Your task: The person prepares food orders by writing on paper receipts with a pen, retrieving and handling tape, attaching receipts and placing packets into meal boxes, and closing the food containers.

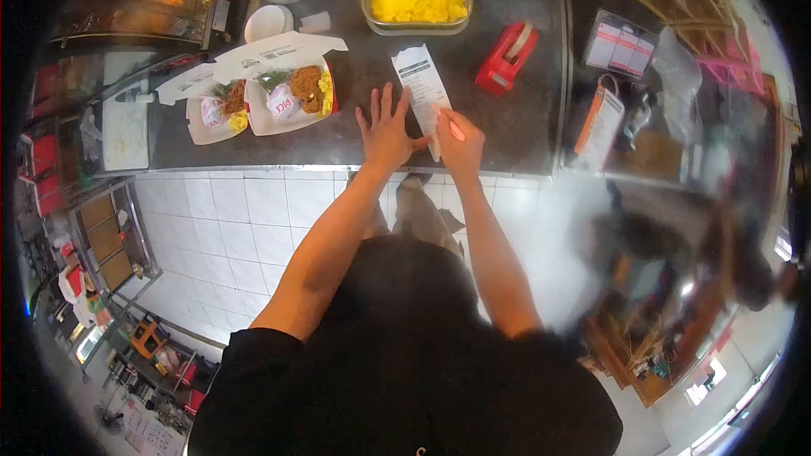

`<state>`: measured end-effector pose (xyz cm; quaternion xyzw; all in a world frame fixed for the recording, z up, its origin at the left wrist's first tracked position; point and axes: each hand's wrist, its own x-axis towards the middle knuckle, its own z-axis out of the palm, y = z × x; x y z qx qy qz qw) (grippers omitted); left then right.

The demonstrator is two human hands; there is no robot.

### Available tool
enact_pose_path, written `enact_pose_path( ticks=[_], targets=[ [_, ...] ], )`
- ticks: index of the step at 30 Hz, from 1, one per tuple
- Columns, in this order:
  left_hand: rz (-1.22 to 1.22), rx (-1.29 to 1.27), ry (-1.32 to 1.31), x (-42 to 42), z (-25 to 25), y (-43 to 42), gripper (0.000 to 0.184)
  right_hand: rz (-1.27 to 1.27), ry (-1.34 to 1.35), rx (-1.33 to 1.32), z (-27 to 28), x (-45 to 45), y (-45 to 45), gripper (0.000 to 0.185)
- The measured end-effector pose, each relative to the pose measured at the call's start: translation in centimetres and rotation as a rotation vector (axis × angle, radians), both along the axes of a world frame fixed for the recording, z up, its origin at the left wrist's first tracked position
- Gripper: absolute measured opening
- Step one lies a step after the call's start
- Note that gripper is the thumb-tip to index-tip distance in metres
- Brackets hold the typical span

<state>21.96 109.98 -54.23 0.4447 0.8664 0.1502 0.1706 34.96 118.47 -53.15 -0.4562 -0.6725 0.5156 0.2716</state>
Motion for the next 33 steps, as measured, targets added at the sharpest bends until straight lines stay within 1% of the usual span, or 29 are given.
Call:
enact_pose_path(
  ticks=[1,3,4,6,7,9,10,12,13,15,16,18,19,21,22,24,25,26,27,28,29,30,31,33],
  targets=[
    [-0.011,-0.001,0.018,0.0,-0.2,-0.1,0.105,0.001,0.002,-0.003,0.0,-0.1,-0.1,0.026],
    [-0.017,-0.007,0.005,-0.2,-0.1,-0.2,0.105,0.148,0.007,0.124,-0.1,-0.1,-0.1,0.022],
    [-0.019,-0.011,-0.011,-0.2,0.1,-0.1,0.106,0.149,0.006,0.125,-0.2,0.1,-0.1,0.022],
    [-0.025,-0.02,-0.003,-0.3,0.3,0.1,0.106,-0.048,0.035,-0.111,-0.3,0.2,0.0,0.023],
    [-0.037,-0.036,0.005,-0.2,0.2,-0.1,0.106,-0.047,0.035,-0.116,-0.3,0.3,-0.3,0.023],
    [-0.035,-0.022,0.014,-0.2,0.1,-0.1,0.108,0.171,0.027,0.135,-0.3,0.5,-0.7,0.022],
    [-0.031,-0.004,0.021,-0.1,0.1,-0.1,0.109,0.168,0.026,0.134,-0.2,0.6,-0.8,0.022],
    [-0.036,-0.032,0.007,-0.1,0.2,-0.1,0.11,-0.056,0.078,-0.2,-0.4,0.7,-0.7,0.02],
    [-0.04,-0.063,-0.005,-0.2,0.4,0.0,0.112,-0.053,0.081,-0.198,-0.7,0.7,-0.6,0.02],
    [-0.036,-0.07,0.001,-0.2,0.5,0.0,0.112,0.225,0.009,0.348,-0.9,1.0,-0.6,0.021],
    [-0.033,-0.071,0.004,-0.1,0.5,0.1,0.113,0.22,0.009,0.349,-0.7,1.5,-0.6,0.021],
    [-0.033,-0.062,-0.007,-0.2,0.6,0.2,0.113,0.104,-0.159,0.454,-0.4,2.0,0.1,0.031],
    [-0.034,-0.066,-0.023,-0.1,0.5,0.0,0.113,0.102,-0.155,0.458,-0.7,2.4,0.5,0.031],
    [-0.038,-0.062,-0.021,0.2,0.3,-0.1,0.114,0.248,-0.443,0.582,-1.8,3.0,1.0,0.048],
    [-0.037,-0.057,-0.019,-0.1,0.3,-0.1,0.114,0.244,-0.426,0.586,-1.5,3.0,1.0,0.048],
    [-0.033,-0.057,-0.009,-0.2,0.1,0.0,0.115,0.326,-0.701,0.656,-0.9,3.2,0.6,0.055],
    [-0.037,-0.062,-0.023,-0.1,0.9,0.0,0.116,0.325,-0.683,0.666,-0.8,3.4,0.6,0.055],
    [-0.047,-0.11,-0.043,-0.2,1.7,0.0,0.113,0.312,-0.672,0.667,-0.7,3.5,0.7,0.054],
    [-0.043,-0.101,-0.027,-0.2,1.5,-0.3,0.113,0.298,-0.663,0.668,-0.6,3.5,0.7,0.053],
    [-0.064,0.004,-0.096,-0.3,0.4,-0.8,0.11,0.237,-0.667,0.665,-0.6,3.1,0.5,0.051],
    [-0.088,0.108,-0.162,-0.7,0.2,-1.3,0.108,0.231,-0.648,0.677,-0.5,2.6,0.5,0.051],
    [-0.11,0.192,-0.149,-0.8,1.2,-2.0,0.096,0.221,-0.646,0.643,-0.4,2.3,0.4,0.051],
    [-0.11,0.196,-0.137,-0.9,2.3,-3.4,0.096,0.213,-0.647,0.607,0.2,1.9,0.2,0.051],
    [-0.063,0.359,-0.389,-1.6,4.2,-6.7,0.069,0.192,-0.627,0.642,1.0,1.5,-0.2,0.048]
  ],
)
